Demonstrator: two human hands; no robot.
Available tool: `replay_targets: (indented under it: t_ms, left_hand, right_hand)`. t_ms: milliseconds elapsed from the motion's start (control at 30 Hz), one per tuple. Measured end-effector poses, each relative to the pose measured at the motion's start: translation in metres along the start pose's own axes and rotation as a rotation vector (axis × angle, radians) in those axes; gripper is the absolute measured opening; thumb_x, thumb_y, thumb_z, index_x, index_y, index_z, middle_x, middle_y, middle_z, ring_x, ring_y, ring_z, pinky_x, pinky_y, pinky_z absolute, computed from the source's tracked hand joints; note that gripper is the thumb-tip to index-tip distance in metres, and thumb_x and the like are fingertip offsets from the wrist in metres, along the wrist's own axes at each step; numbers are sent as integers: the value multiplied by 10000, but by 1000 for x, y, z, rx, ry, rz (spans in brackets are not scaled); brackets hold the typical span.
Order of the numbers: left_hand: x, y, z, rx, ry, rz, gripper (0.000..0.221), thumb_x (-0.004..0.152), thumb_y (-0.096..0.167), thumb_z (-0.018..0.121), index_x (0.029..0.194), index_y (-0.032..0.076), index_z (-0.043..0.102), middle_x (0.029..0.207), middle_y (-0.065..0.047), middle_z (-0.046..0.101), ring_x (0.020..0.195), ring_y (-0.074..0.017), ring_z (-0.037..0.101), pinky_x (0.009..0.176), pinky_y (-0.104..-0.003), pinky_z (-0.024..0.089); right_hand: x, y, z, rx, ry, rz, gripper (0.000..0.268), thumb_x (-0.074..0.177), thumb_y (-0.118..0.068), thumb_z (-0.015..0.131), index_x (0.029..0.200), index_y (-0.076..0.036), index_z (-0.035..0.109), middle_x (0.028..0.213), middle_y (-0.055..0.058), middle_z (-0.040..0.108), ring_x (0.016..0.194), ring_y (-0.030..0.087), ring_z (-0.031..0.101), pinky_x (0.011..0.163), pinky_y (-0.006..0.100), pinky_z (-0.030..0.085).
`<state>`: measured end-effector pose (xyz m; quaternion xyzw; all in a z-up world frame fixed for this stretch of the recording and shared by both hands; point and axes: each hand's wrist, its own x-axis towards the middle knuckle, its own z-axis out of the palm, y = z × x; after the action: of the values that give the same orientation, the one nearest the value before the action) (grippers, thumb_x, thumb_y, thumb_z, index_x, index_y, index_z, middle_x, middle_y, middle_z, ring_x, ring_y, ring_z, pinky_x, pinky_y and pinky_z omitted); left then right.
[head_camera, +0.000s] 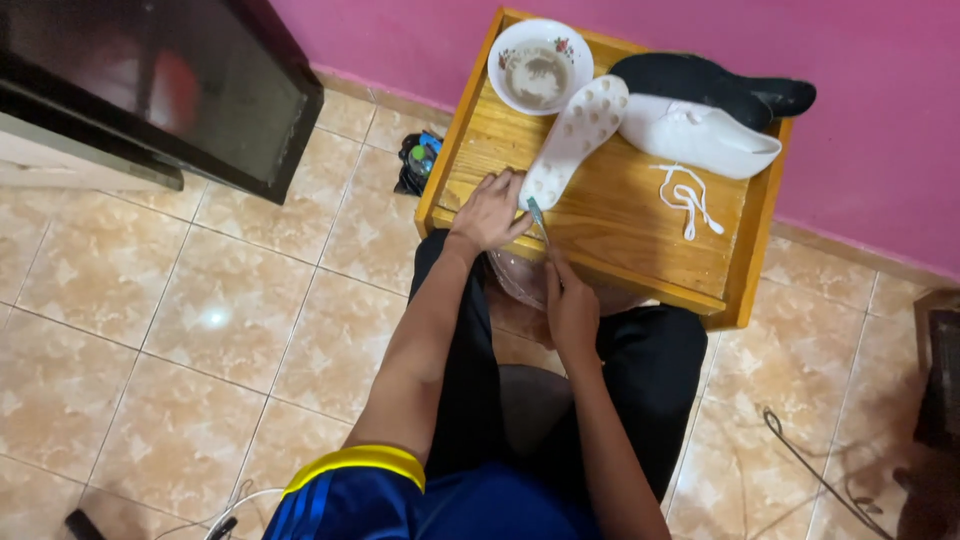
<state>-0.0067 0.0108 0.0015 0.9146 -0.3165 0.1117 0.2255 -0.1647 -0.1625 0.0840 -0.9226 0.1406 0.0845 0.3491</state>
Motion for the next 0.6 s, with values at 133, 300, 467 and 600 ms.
replay_targets:
  t_ms: [133,300,467,600]
  left_hand:
    - [-2,3,1,-18,-9,9,619,959,565,520,1285,43,465,1053,-117,599,1015,-285,640,943,-405,469]
    - [2,1,-1,-41,-20,-35,569,950,499,569,1237,19,469,1070,-166,562,953,-378,631,905,-459,482]
    - [0,1,-1,-47,15,-15,570,960,525,555,1243,36,483,1045,-133,553,918,-370,640,894,-445,488]
    - [2,10,-9,-68,12,-53,540,951,483,578,1239,38,474,1049,-149,552,905,-390,638,881,-471,494]
  right_hand:
    - [-7,-44,-26,4,-32,25,395,1071,-371,460,1431,-290,601,1140,201,733,1078,449,665,935,567,543]
    - [9,-63,-26,34,-66,19,470,1057,-388,424,1524,-436,425,1164,249,714,1127,459,646,1000,554,514]
    - [-9,-21,-15,21,-47,70,433,1055,-388,450,1480,-456,496,1133,202,732,1064,454,670,928,555,549]
    - [1,-48,-33,-59,-90,59,444,1051,-415,419,1489,-470,469,1151,244,721,1105,470,657,992,567,511]
